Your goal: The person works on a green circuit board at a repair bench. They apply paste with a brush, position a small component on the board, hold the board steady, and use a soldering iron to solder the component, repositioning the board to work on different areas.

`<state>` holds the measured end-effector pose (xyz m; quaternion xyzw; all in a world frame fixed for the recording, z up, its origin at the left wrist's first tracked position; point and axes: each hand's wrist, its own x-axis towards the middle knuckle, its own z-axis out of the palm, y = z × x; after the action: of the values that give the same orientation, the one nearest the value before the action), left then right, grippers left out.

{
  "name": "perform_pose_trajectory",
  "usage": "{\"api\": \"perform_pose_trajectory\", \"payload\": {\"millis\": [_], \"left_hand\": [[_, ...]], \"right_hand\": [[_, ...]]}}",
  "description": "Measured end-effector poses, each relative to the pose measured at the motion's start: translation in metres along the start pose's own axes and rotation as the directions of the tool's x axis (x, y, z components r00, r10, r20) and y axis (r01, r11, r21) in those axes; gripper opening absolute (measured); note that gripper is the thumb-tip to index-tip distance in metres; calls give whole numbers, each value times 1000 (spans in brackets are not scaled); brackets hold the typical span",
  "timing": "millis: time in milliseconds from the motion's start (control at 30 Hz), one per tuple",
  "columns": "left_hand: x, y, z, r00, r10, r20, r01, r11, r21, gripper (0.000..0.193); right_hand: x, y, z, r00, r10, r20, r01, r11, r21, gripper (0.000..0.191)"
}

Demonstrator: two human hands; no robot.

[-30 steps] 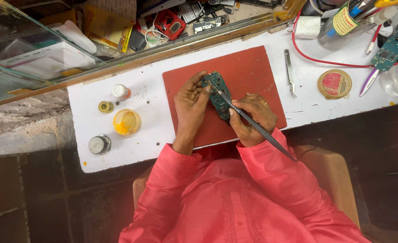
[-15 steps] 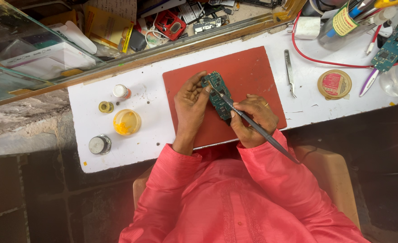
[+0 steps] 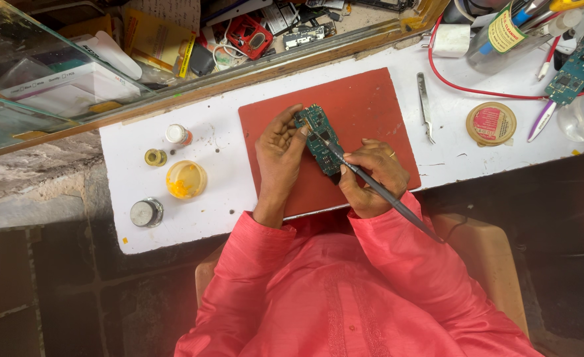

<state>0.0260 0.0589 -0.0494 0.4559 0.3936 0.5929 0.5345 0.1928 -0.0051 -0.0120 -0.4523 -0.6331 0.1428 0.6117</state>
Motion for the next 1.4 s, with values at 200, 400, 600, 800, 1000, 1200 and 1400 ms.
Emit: {"api": "perform_pose_trajectory", "payload": {"millis": [200, 400, 600, 800, 1000, 1200, 1400], "left_hand": [[-2, 0, 0, 1000, -16, 3, 16, 1000, -25, 39], [-1, -1, -1, 1000, -9, 11, 10, 999, -42, 39], [-2, 0, -2, 1000, -10, 9, 10, 1000, -20, 38], [-2, -1, -2, 1000, -8, 10, 8, 1000, -19, 39], [-1, 0, -1, 1000, -3, 9, 3, 1000, -3, 38], [-1, 1, -1, 1000, -12, 9, 12, 1000, -13, 38], [-2, 0, -1, 1000, -18, 7, 18, 1000, -11, 38]], "right_hand": [[0, -1, 1, 1000, 0, -14, 0, 1000, -1, 20], [1, -1, 0, 1000, 2, 19, -2, 1000, -16, 20], [2, -1, 1, 1000, -3, 27, 3, 1000, -14, 20], [2, -2, 0, 1000, 1, 26, -1, 1000, -17, 21], [2, -1, 1, 1000, 5, 22, -5, 1000, -15, 20], [3, -2, 1, 1000, 5, 23, -4, 1000, -22, 20], [4, -4, 2, 1000, 13, 21, -13, 1000, -21, 20]]}}
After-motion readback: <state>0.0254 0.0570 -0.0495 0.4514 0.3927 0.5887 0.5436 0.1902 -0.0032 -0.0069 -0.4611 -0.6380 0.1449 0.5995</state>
